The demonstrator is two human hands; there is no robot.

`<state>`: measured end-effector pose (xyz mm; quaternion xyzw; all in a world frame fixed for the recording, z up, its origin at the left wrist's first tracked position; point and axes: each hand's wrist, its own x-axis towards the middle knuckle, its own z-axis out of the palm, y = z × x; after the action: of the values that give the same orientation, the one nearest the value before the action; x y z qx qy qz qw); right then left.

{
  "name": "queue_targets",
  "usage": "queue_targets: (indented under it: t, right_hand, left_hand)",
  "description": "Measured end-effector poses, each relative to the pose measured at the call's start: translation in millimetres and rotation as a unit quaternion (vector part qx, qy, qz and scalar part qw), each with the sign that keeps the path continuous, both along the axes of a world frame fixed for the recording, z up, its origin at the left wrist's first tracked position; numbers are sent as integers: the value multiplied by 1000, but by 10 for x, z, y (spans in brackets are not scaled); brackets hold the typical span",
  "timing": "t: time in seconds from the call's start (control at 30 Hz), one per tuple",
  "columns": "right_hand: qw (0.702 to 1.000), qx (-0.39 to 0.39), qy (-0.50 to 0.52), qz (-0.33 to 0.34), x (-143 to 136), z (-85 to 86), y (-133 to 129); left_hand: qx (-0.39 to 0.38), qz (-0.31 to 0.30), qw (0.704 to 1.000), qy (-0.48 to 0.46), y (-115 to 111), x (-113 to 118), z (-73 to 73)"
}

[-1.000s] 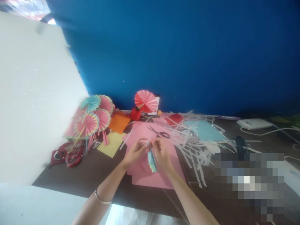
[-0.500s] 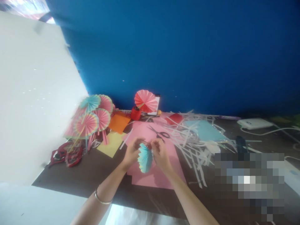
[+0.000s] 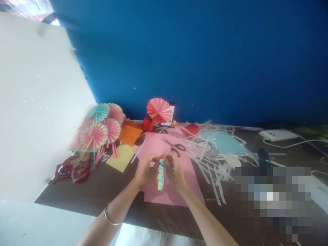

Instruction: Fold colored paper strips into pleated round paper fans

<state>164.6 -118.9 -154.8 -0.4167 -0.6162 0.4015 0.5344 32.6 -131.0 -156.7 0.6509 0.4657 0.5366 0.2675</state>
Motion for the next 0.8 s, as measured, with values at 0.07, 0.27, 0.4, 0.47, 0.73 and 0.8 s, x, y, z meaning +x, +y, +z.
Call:
queue_targets:
  t: [0.07,0.27,0.4,0.47,0.73,0.8]
  right_hand:
    - [1000,-15,21,4,-14,21,-2]
    - [995,-49,64,66,-6,89,0]
    - [993,-57,67,73,7,74,9]
    - [997,-38,52,52,7,58,14]
    - [999,25,12,27,17,1,19]
    - [999,22,19,17,25,3,17]
  left_hand:
    - [19,10,1000,22,-2,12,-1]
    - [56,-5,998,27,-28,14,62]
    - [38,1,999,10,-27,37,109]
    - [13,1,999,-29,-19,56,110]
    - [-57,-49,984,-163,58,48,24]
    - [-79,-82,979,-168,77,29,6]
